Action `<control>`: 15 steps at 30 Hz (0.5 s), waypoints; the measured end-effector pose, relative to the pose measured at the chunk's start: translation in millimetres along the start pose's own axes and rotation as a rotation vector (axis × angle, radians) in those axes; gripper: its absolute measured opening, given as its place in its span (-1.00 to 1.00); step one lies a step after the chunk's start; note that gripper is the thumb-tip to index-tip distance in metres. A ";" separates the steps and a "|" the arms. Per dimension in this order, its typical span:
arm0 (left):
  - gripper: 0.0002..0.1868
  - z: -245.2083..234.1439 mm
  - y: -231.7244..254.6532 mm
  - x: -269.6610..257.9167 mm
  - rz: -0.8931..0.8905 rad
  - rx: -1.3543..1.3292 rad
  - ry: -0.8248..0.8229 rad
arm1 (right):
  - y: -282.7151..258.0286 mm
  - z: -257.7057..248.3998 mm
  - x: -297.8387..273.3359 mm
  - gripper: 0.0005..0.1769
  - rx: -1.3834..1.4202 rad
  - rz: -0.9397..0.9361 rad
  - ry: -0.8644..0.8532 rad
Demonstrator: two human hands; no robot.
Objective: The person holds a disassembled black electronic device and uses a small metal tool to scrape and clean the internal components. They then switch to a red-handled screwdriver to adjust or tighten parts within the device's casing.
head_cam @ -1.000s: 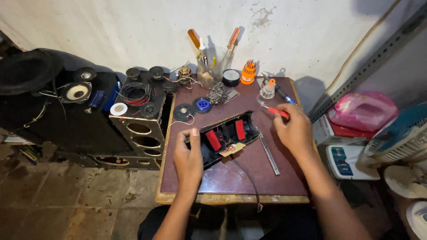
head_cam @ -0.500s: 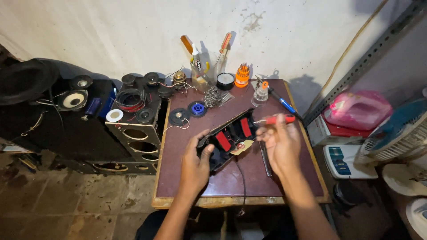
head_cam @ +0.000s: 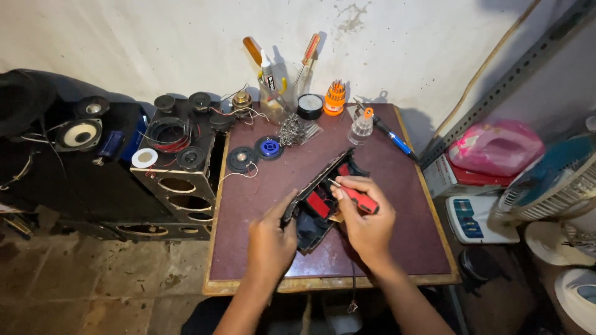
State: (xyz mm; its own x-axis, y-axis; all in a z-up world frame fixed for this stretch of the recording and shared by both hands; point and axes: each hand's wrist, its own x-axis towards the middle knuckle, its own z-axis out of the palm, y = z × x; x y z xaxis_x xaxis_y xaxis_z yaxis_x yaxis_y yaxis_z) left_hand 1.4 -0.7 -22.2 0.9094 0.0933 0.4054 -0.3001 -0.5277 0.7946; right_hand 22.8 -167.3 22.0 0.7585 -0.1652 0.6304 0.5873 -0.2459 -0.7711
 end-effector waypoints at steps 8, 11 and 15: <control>-0.42 -0.5 2.4 -0.1 0.071 -0.052 0.015 | 4.5 4.2 -1.9 -0.87 -0.037 -0.105 -0.039; -0.45 -0.6 4.7 -0.5 0.100 -0.063 0.027 | 5.7 4.2 -2.9 -0.86 -0.036 -0.132 -0.053; -0.43 -0.2 3.7 -1.8 0.120 -0.040 0.025 | 6.4 2.8 -3.2 -0.86 -0.026 -0.134 -0.077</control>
State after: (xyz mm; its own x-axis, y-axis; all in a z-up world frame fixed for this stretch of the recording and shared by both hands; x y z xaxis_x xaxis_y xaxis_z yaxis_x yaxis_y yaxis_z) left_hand -1.4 -2.6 -19.9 0.8589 0.0523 0.5095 -0.4183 -0.5026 0.7566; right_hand 24.9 -165.6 14.8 0.6937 -0.0558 0.7181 0.6780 -0.2861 -0.6771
